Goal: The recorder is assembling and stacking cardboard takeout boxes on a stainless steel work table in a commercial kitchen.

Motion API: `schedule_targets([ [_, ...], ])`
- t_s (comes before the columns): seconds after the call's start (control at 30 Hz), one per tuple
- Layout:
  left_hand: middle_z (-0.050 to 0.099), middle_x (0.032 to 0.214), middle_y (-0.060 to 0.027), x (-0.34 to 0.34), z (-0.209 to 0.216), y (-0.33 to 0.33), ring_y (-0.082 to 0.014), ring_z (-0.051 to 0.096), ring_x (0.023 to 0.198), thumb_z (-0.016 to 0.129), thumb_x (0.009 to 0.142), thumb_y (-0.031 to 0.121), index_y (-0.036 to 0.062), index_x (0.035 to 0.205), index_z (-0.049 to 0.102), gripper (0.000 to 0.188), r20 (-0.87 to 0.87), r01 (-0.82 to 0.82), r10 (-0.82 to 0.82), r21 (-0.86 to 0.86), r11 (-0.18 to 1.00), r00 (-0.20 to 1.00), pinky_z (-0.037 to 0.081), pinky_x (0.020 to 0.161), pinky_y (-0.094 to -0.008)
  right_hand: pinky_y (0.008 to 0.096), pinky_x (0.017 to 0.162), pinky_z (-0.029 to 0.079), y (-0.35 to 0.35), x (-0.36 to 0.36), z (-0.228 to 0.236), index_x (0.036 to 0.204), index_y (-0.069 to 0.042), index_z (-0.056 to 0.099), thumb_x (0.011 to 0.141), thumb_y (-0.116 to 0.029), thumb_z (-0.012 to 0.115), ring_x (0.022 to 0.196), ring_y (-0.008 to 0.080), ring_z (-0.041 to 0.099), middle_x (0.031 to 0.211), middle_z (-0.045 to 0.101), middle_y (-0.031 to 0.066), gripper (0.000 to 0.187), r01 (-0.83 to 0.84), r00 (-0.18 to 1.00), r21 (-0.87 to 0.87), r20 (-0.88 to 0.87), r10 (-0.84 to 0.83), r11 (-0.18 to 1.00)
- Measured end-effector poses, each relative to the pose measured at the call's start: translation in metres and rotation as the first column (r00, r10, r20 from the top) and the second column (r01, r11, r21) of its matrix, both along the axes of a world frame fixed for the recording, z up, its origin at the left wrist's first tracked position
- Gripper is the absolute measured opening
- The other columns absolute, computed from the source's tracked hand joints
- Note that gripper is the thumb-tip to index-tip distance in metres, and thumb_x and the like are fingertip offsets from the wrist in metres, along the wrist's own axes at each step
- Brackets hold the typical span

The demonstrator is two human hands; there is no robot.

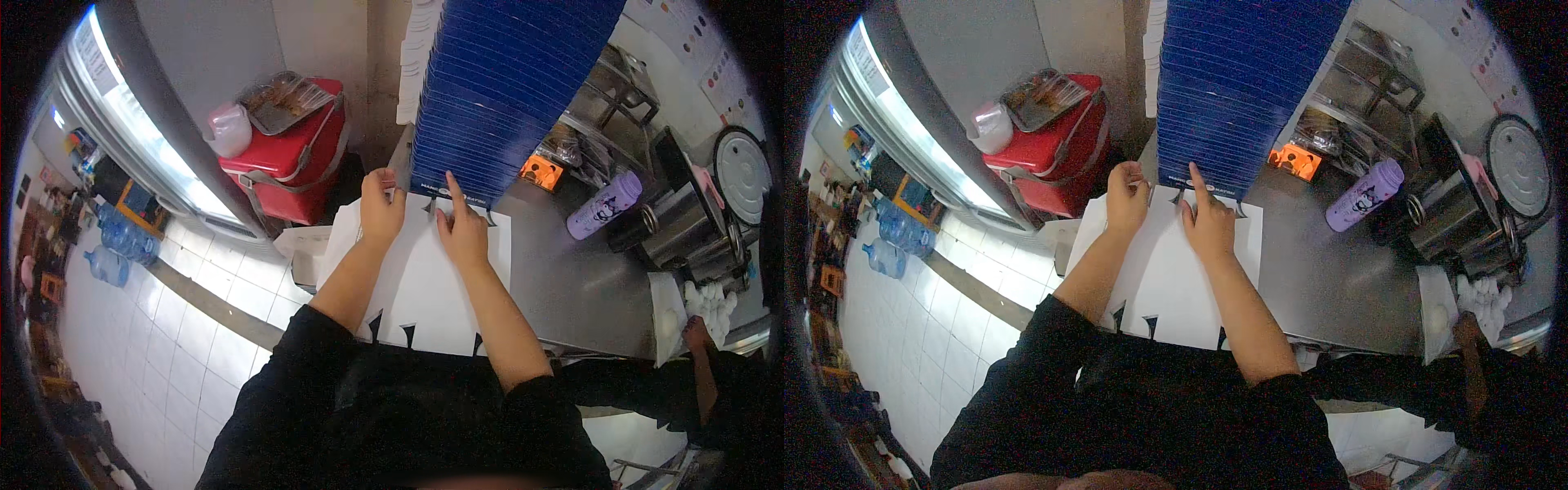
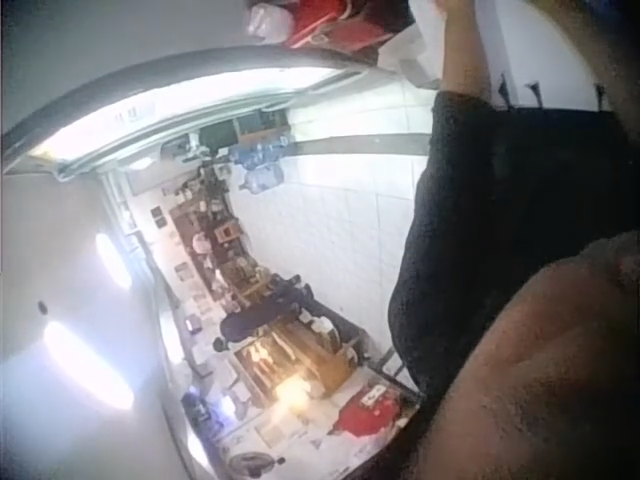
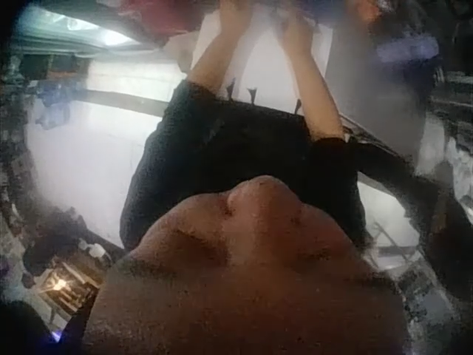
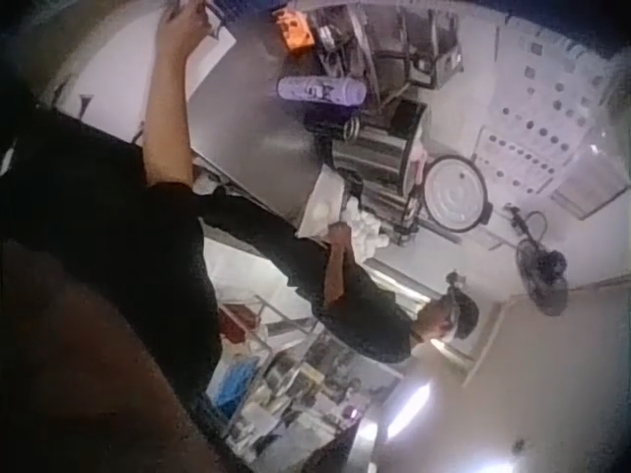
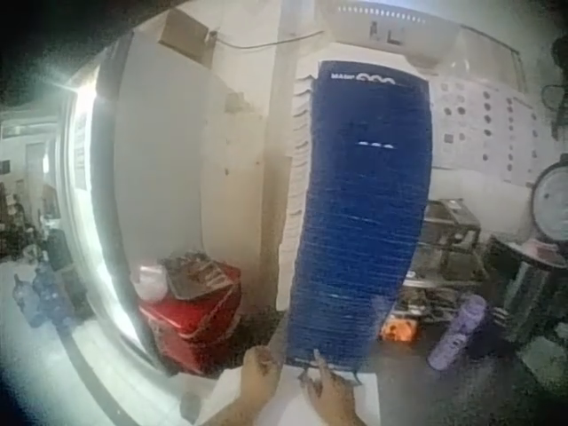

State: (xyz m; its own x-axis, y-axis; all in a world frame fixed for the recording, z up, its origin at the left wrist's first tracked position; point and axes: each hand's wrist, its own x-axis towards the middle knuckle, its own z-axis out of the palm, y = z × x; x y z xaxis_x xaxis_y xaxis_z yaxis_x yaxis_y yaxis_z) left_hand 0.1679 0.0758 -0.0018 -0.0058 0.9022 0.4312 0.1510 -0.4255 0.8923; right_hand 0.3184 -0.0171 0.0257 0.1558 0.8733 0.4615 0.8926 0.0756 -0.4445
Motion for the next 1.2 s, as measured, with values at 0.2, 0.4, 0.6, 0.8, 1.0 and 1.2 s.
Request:
schedule_targets([
  [0.2,0.057,0.111,-0.013,0.0,-0.001,0.001,-0.0241,0.063,0.096,0.062,0.08,-0.001,0.0026,0.115,0.053,0.036,-0.01,-0.003,0.003,0.014,1.0,1.0,0.05,0.08,-0.0352,0.0373,0.059,0.052,0.001,-0.001,-0.001,0.155,-0.028,0.031,0.088,-0.016,0.068,0.057,0.024,0.064,0.063,0.06,0.0069,0.078,0.027,0.999,0.073,-0.031,-0.025,0.997],
  [0.4,0.058,0.109,-0.0128,0.002,-0.006,0.004,-0.0239,0.063,0.096,0.061,0.081,0.0,0.003,0.115,0.053,0.036,0.022,0.004,-0.005,0.027,1.0,1.0,0.05,0.078,-0.0345,0.0373,0.058,0.051,0.001,0.0,0.003,0.156,-0.031,0.027,0.09,-0.019,0.067,0.059,0.0234,0.063,0.066,0.06,0.0076,0.079,0.042,0.999,0.036,-0.017,-0.041,0.998],
  [0.6,0.058,0.109,-0.0127,0.002,-0.007,0.005,-0.0237,0.063,0.096,0.061,0.08,0.001,0.0034,0.115,0.054,0.036,0.035,0.018,-0.018,0.0,1.0,0.999,0.05,0.078,-0.0348,0.0393,0.059,0.052,0.0,0.0,0.01,0.156,-0.029,0.026,0.092,-0.021,0.064,0.062,0.0269,0.065,0.072,0.064,0.0104,0.075,0.052,0.998,0.003,-0.047,-0.052,0.999],
  [0.8,0.058,0.108,-0.0132,0.001,0.001,0.001,-0.0261,0.063,0.097,0.061,0.079,0.0,0.0033,0.114,0.055,0.036,-0.029,-0.02,0.02,-0.007,1.0,0.999,0.051,0.079,-0.037,0.0383,0.057,0.051,0.0,0.002,0.016,0.155,-0.029,0.03,0.091,-0.019,0.065,0.059,0.0246,0.063,0.069,0.062,0.0086,0.074,0.03,1.0,0.079,0.001,-0.03,0.996],
  [1.0,0.057,0.114,-0.0119,0.0,0.002,0.0,-0.0222,0.062,0.101,0.061,0.079,-0.005,0.0032,0.118,0.053,0.041,-0.075,-0.012,0.012,-0.004,1.0,0.997,0.052,0.081,-0.033,0.0417,0.064,0.055,0.0,0.006,0.026,0.155,-0.026,0.029,0.091,-0.02,0.064,0.069,0.0304,0.068,0.088,0.07,0.0138,0.073,0.044,0.996,0.035,0.073,-0.046,0.998],
  [1.2,0.058,0.107,-0.014,0.001,0.002,0.002,-0.0268,0.063,0.096,0.062,0.079,0.0,0.0016,0.112,0.055,0.034,-0.003,-0.019,0.02,0.015,1.0,1.0,0.05,0.083,-0.0379,0.0402,0.061,0.054,-0.001,0.004,0.032,0.154,-0.028,0.032,0.091,-0.019,0.065,0.065,0.0277,0.067,0.08,0.068,0.0114,0.072,0.023,0.998,0.041,0.051,-0.025,0.999],
])
